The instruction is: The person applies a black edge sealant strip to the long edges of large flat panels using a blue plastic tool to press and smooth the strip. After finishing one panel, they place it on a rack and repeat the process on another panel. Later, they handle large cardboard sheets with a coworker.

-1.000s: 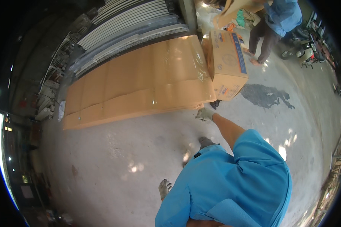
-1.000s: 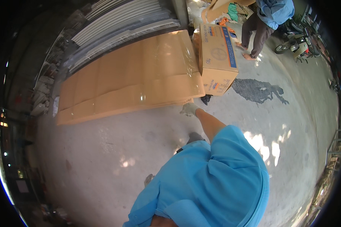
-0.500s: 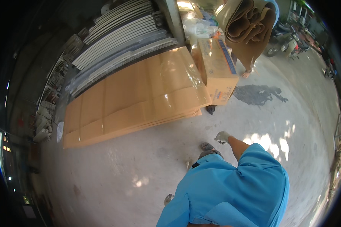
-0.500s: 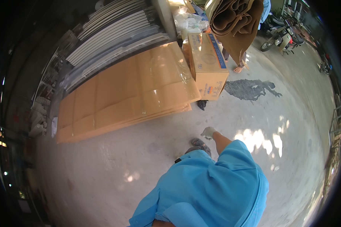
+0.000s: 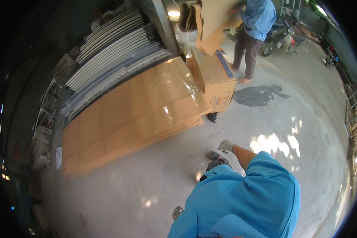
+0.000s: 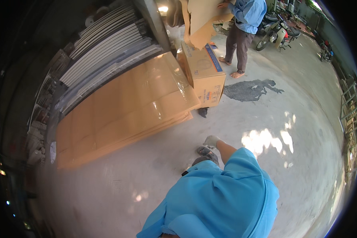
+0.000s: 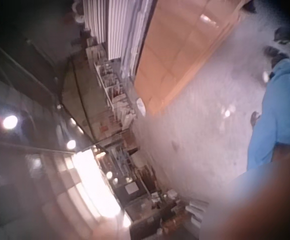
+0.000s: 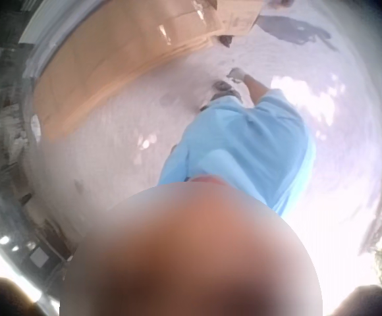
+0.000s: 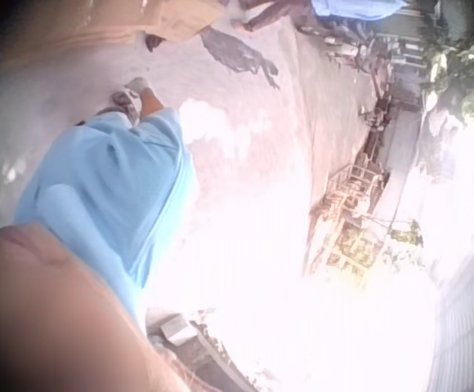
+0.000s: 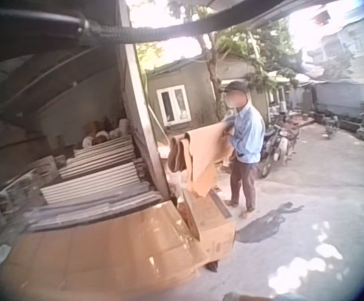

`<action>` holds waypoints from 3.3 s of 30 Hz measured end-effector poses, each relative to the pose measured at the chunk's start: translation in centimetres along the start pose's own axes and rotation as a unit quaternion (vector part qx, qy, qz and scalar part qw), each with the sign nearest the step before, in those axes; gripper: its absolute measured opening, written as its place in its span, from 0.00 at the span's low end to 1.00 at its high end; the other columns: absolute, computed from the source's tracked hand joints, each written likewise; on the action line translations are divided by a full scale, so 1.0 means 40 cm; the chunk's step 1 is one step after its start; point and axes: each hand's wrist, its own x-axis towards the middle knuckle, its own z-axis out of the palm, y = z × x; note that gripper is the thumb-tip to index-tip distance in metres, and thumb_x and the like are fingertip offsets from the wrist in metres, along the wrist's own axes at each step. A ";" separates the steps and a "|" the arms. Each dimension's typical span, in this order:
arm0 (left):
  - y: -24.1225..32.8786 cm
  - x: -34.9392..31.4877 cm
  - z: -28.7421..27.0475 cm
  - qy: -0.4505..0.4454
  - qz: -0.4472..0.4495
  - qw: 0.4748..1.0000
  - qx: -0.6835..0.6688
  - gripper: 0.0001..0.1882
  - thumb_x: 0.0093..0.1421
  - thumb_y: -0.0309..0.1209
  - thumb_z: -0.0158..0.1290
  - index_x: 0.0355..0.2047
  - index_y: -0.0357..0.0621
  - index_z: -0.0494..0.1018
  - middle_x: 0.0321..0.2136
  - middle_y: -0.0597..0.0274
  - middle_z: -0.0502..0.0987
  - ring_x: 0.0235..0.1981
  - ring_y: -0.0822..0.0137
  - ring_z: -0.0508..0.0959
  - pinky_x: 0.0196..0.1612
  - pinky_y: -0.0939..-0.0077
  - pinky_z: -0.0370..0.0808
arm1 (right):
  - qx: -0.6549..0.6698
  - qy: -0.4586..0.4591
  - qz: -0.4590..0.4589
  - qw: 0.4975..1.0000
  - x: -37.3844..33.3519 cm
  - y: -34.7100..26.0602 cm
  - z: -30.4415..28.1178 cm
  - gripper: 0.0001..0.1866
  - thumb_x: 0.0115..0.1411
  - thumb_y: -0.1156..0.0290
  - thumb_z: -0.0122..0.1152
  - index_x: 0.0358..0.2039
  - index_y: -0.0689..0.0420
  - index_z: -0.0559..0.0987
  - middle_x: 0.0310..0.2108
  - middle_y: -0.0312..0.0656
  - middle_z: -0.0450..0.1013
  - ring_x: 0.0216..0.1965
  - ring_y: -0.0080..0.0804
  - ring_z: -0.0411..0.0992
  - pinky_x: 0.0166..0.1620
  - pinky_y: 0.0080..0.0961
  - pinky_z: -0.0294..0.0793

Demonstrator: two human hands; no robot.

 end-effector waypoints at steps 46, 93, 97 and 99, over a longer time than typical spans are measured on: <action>0.166 -0.092 0.466 0.110 -0.122 0.986 0.007 0.19 0.66 0.43 0.58 0.51 0.44 0.79 0.41 0.54 0.82 0.31 0.62 0.82 0.36 0.70 0.79 | 0.246 -0.146 0.179 0.941 0.305 0.029 -0.275 0.15 0.60 0.62 0.72 0.36 0.61 0.80 0.24 0.40 0.76 0.21 0.28 0.75 0.24 0.28 0.78; 0.816 -0.214 0.932 -0.247 0.204 0.946 0.041 0.28 0.71 0.47 0.46 0.62 0.41 0.66 0.53 0.45 0.73 0.54 0.55 0.74 0.57 0.59 0.73 | 0.032 0.128 -0.249 0.960 0.024 -0.441 -0.538 0.22 0.62 0.51 0.63 0.54 0.46 0.77 0.41 0.43 0.79 0.44 0.45 0.77 0.45 0.40 0.77; 0.935 -0.187 1.027 -0.285 0.267 0.677 0.624 0.25 0.66 0.44 0.54 0.60 0.44 0.71 0.49 0.48 0.77 0.55 0.59 0.75 0.54 0.62 0.73 | -0.046 0.211 -0.402 0.890 -0.123 -0.466 -0.702 0.20 0.60 0.59 0.63 0.53 0.45 0.77 0.36 0.42 0.78 0.42 0.43 0.77 0.41 0.41 0.77; 0.965 -0.154 1.099 -0.348 0.276 0.515 0.733 0.28 0.66 0.44 0.55 0.62 0.45 0.69 0.52 0.46 0.75 0.59 0.60 0.72 0.54 0.62 0.71 | -0.092 0.223 -0.440 0.865 -0.187 -0.485 -0.737 0.20 0.58 0.62 0.62 0.52 0.44 0.78 0.34 0.42 0.78 0.42 0.43 0.77 0.40 0.41 0.77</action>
